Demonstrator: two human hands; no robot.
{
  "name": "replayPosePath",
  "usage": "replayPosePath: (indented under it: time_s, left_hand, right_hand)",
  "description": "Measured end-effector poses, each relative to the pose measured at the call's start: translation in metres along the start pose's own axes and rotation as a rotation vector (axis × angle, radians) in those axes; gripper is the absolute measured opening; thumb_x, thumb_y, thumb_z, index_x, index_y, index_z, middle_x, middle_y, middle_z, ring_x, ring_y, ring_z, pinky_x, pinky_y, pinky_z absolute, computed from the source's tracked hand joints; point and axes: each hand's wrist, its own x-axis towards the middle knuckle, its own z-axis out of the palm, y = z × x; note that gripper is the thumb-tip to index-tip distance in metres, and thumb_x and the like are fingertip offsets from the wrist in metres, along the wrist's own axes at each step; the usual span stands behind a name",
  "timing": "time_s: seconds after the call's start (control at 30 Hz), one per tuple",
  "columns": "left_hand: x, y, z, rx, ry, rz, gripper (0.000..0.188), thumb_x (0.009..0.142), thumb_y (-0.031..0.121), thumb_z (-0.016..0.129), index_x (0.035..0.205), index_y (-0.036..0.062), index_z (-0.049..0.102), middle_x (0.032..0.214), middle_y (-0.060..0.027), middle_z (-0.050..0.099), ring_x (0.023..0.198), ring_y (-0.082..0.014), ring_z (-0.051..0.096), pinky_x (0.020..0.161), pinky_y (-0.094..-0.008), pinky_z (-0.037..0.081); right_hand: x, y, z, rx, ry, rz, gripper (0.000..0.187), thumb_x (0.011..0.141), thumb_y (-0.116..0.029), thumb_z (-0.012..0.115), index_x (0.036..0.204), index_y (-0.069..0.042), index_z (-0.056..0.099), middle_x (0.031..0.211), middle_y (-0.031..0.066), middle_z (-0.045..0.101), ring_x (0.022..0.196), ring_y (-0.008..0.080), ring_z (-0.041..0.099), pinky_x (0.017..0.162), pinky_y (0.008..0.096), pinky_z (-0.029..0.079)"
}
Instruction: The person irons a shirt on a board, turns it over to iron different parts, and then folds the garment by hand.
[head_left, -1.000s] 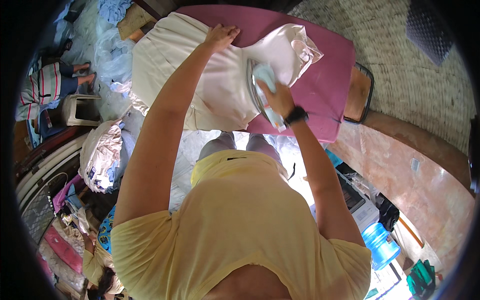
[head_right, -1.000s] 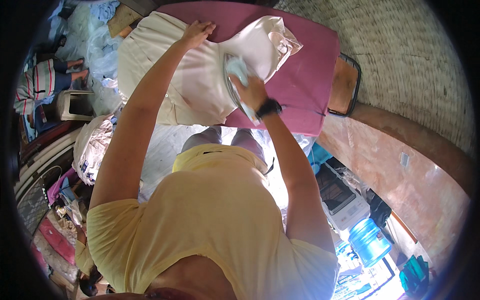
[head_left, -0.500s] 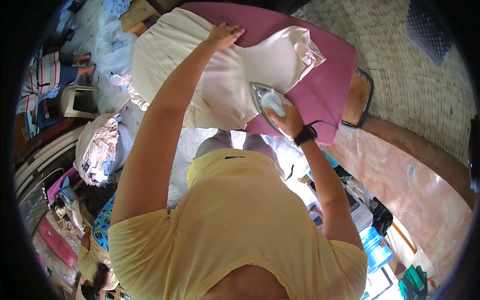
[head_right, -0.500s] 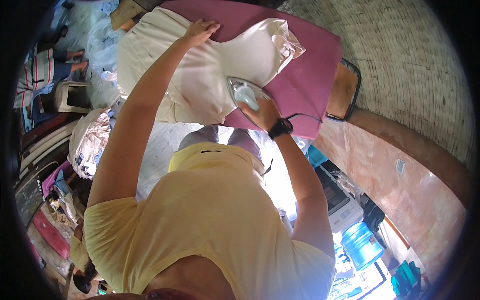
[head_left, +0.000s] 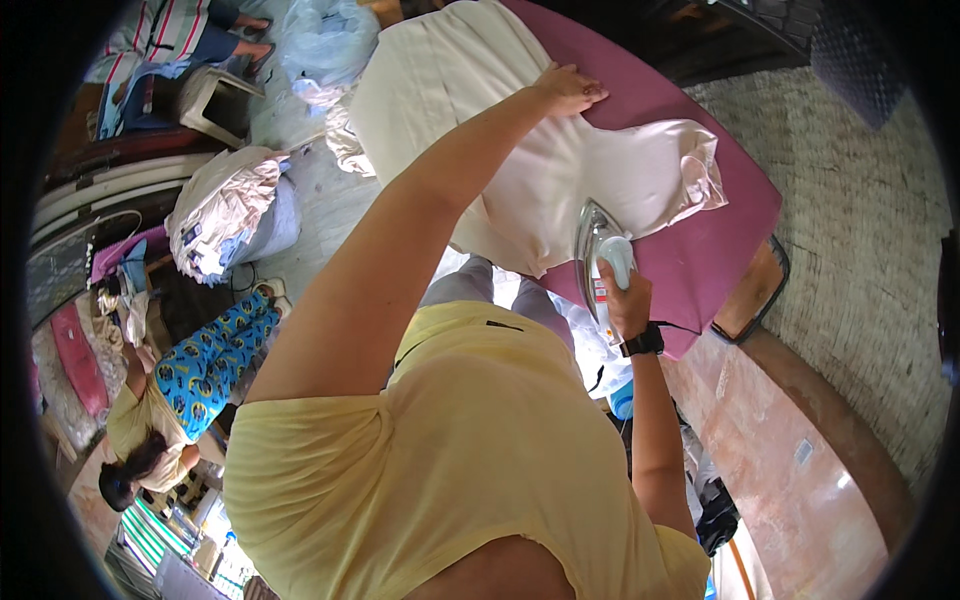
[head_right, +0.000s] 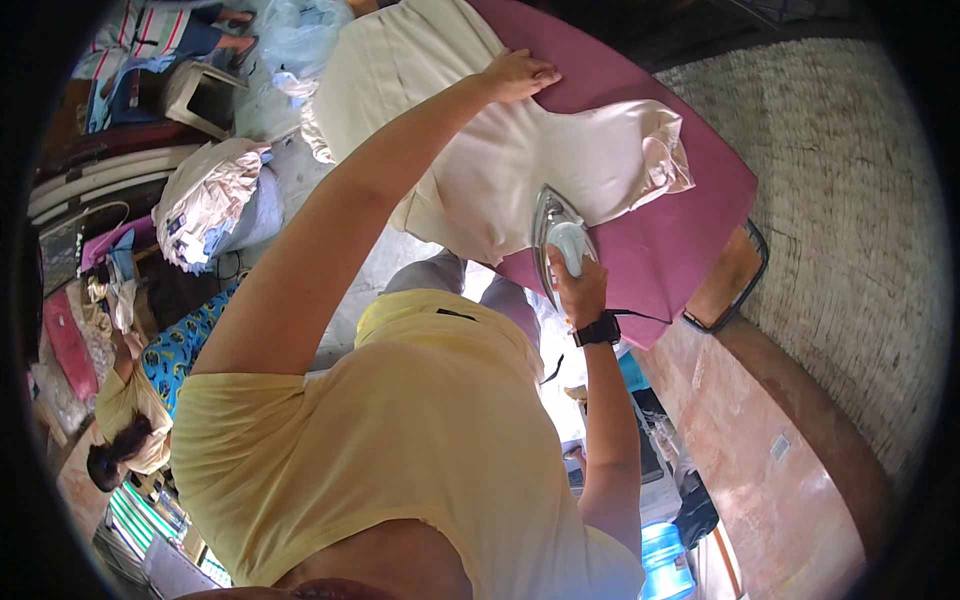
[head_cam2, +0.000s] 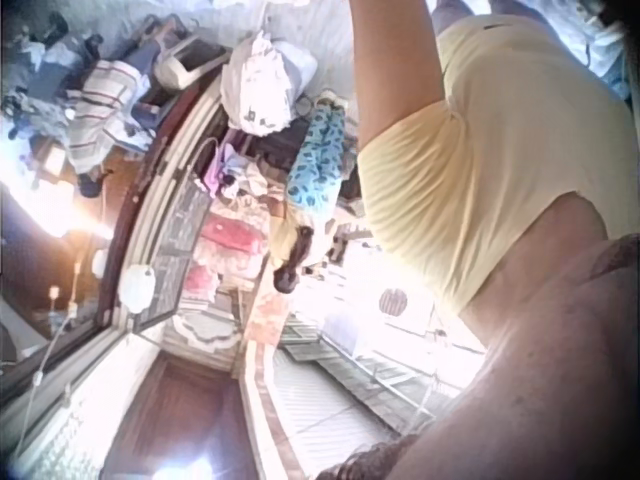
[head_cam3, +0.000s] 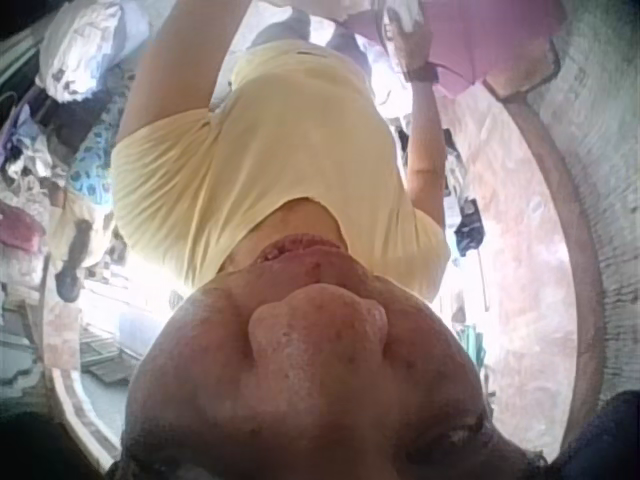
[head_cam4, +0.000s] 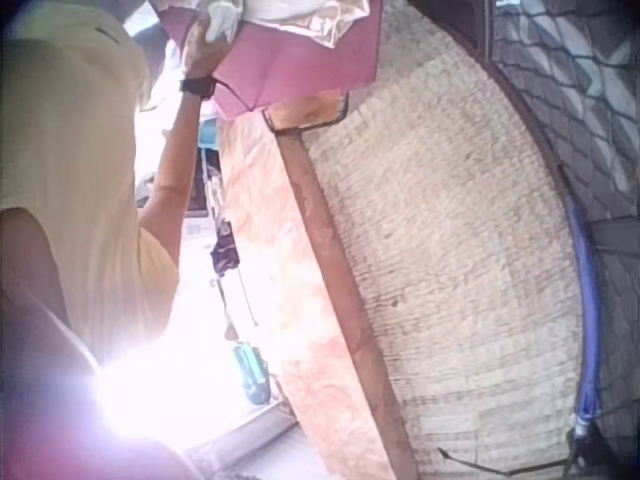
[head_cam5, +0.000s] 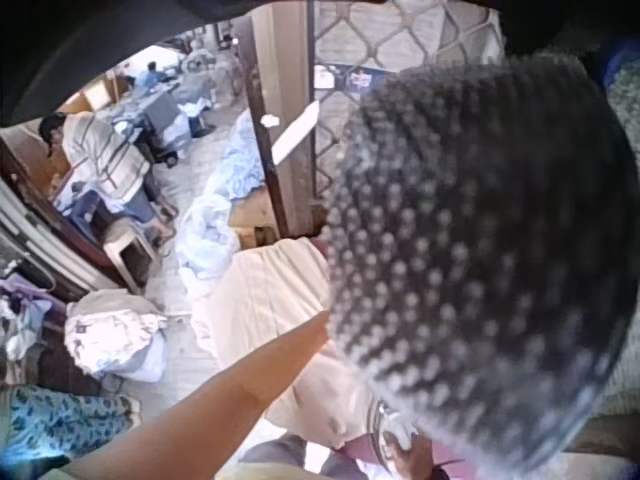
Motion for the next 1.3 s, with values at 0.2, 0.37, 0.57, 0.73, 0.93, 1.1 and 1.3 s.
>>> replayPosePath:
  time_s: [0.2, 0.37, 0.57, 0.73, 0.93, 1.1, 1.3]
  left_hand:
    - [0.002, -0.006, 0.002, -0.095, 0.014, -0.007, 0.046, 0.098, 0.028, 0.041, 0.143, 0.0322, 0.046, 0.144, 0.0111, 0.048, 0.118, -0.0289, 0.052, 0.099, -0.0497, 0.042]
    - [0.007, -0.010, 0.023, -0.166, 0.197, -0.037, 0.041, 0.096, 0.029, 0.043, 0.135, 0.0230, 0.055, 0.126, 0.0075, 0.062, 0.110, -0.0283, 0.055, 0.092, -0.0432, 0.047]
    - [0.000, -0.008, 0.014, -0.224, 0.119, -0.019, 0.040, 0.097, 0.026, 0.043, 0.136, 0.0248, 0.054, 0.131, 0.0059, 0.056, 0.110, -0.0288, 0.053, 0.095, -0.0470, 0.044]
    - [0.004, -0.002, -0.004, -0.360, 0.007, -0.096, 0.038, 0.097, 0.028, 0.041, 0.132, 0.0269, 0.057, 0.135, 0.0025, 0.055, 0.115, -0.0298, 0.052, 0.099, -0.0481, 0.040]
    - [0.004, -0.004, 0.002, -0.539, 0.094, -0.185, 0.038, 0.099, 0.043, 0.040, 0.119, 0.0213, 0.063, 0.110, -0.0043, 0.068, 0.111, -0.0331, 0.054, 0.098, -0.0486, 0.036]
    - [0.008, -0.015, 0.018, -0.482, 0.114, -0.199, 0.050, 0.098, 0.052, 0.036, 0.130, 0.0222, 0.060, 0.134, -0.0036, 0.059, 0.124, -0.0306, 0.049, 0.107, -0.0447, 0.031]
    - [0.012, -0.007, 0.000, -0.515, 0.034, -0.179, 0.050, 0.099, 0.051, 0.037, 0.128, 0.0179, 0.060, 0.125, -0.0058, 0.064, 0.121, -0.0334, 0.050, 0.105, -0.0476, 0.031]
  right_hand:
    - [0.094, -0.028, 0.017, 0.137, 0.144, 0.022, 0.056, 0.092, -0.049, 0.060, 0.094, 0.007, 0.068, 0.066, 0.0203, 0.065, 0.063, 0.0328, 0.066, 0.061, 0.0427, 0.049]
    - [0.105, -0.018, 0.024, 0.093, 0.189, 0.227, 0.055, 0.092, -0.049, 0.059, 0.094, 0.005, 0.069, 0.076, 0.0263, 0.066, 0.074, 0.0408, 0.066, 0.068, 0.0431, 0.051]
    - [0.075, -0.002, 0.020, 0.194, 0.469, 0.308, 0.045, 0.094, -0.042, 0.059, 0.102, 0.001, 0.068, 0.080, 0.0250, 0.068, 0.080, 0.0391, 0.069, 0.070, 0.0438, 0.052]
    - [0.157, -0.013, -0.025, 0.273, 0.507, 0.377, 0.054, 0.093, -0.049, 0.059, 0.089, 0.005, 0.066, 0.071, 0.0186, 0.067, 0.073, 0.0361, 0.068, 0.069, 0.0446, 0.052]
    - [0.118, 0.001, 0.020, 0.256, 0.772, 0.048, 0.051, 0.093, -0.043, 0.062, 0.124, -0.003, 0.057, 0.081, 0.0125, 0.067, 0.070, 0.0236, 0.068, 0.062, 0.0378, 0.054]
    - [0.154, -0.022, -0.015, 0.406, 0.634, 0.225, 0.047, 0.092, -0.043, 0.063, 0.103, 0.002, 0.060, 0.071, 0.0095, 0.062, 0.053, 0.0202, 0.061, 0.047, 0.0351, 0.049]
    - [0.152, 0.002, -0.001, 0.388, 0.643, 0.244, 0.053, 0.091, -0.048, 0.062, 0.100, 0.004, 0.062, 0.070, 0.0117, 0.063, 0.050, 0.0228, 0.061, 0.043, 0.0373, 0.049]
